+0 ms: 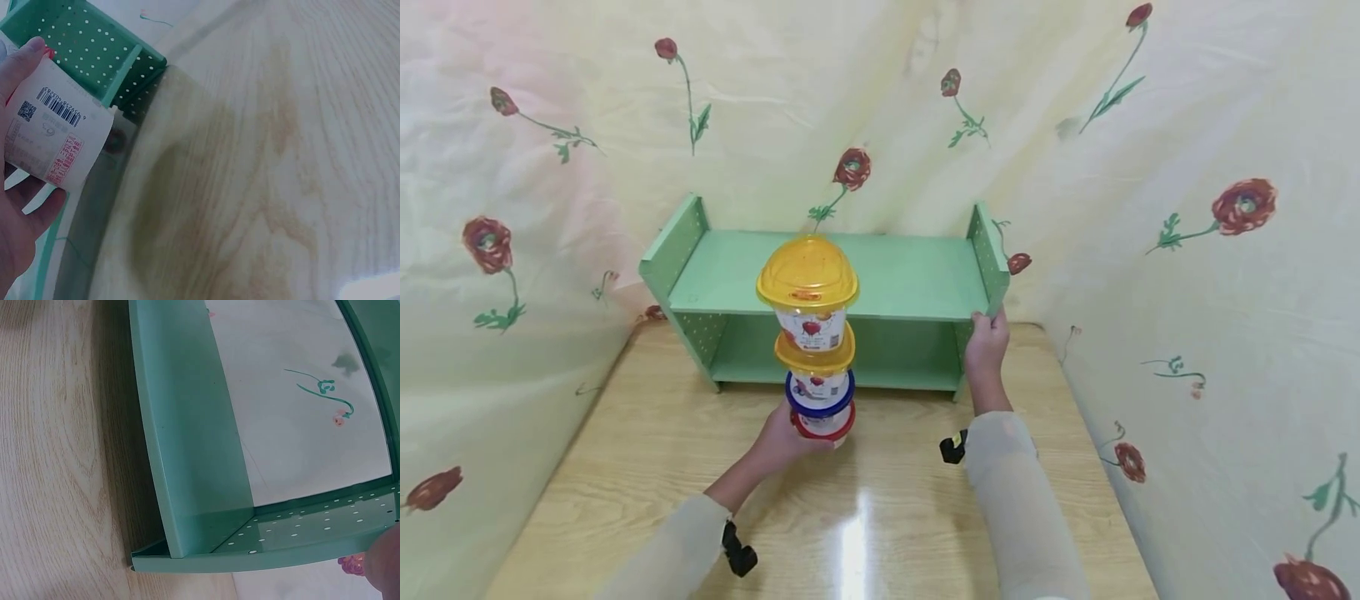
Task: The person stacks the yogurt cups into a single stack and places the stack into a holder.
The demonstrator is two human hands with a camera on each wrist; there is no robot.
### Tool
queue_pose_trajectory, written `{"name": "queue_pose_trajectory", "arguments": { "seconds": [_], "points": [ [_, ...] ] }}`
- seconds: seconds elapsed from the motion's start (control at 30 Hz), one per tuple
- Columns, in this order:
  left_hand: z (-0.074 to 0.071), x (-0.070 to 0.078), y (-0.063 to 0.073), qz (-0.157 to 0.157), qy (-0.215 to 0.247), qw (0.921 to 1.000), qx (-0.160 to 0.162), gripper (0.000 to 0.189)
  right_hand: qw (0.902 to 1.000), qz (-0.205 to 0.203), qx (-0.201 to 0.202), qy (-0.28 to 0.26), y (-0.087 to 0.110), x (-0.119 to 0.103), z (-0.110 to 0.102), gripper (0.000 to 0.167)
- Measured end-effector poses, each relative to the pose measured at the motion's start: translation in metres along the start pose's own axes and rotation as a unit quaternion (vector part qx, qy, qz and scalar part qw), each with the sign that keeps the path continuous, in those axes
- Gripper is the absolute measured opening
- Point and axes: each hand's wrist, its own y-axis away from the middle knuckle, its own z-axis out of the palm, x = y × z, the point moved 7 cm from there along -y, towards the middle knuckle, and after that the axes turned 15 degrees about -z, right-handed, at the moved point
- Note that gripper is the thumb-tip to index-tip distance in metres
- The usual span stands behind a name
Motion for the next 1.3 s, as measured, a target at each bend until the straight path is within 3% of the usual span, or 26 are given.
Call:
{"name": "queue_pose_trajectory", "arguments": {
  "seconds": [0.33,0.67,0.97,1.3],
  "points": [
    [-0.01,0.017,-0.003,-0.004,-0.013,0.9998,0.014,0.099,0.9999,-0.004,0.011,-0.013,-0.002,0.0,0.001,0.055],
    [-0.022,0.037,-0.003,0.019,-0.004,0.9993,0.031,0.095,0.9991,-0.014,0.013,-0.038,-0.004,0.006,0.002,0.054],
    [-0.028,0.056,-0.005,0.008,-0.016,0.998,0.061,0.098,0.9995,-0.018,0.014,-0.021,-0.003,0.003,0.001,0.054],
    [-0.034,0.074,-0.009,0.025,-0.035,0.9961,0.076,0.097,0.9995,-0.009,0.016,-0.024,-0.002,0.003,0.001,0.053]
  ]
}}
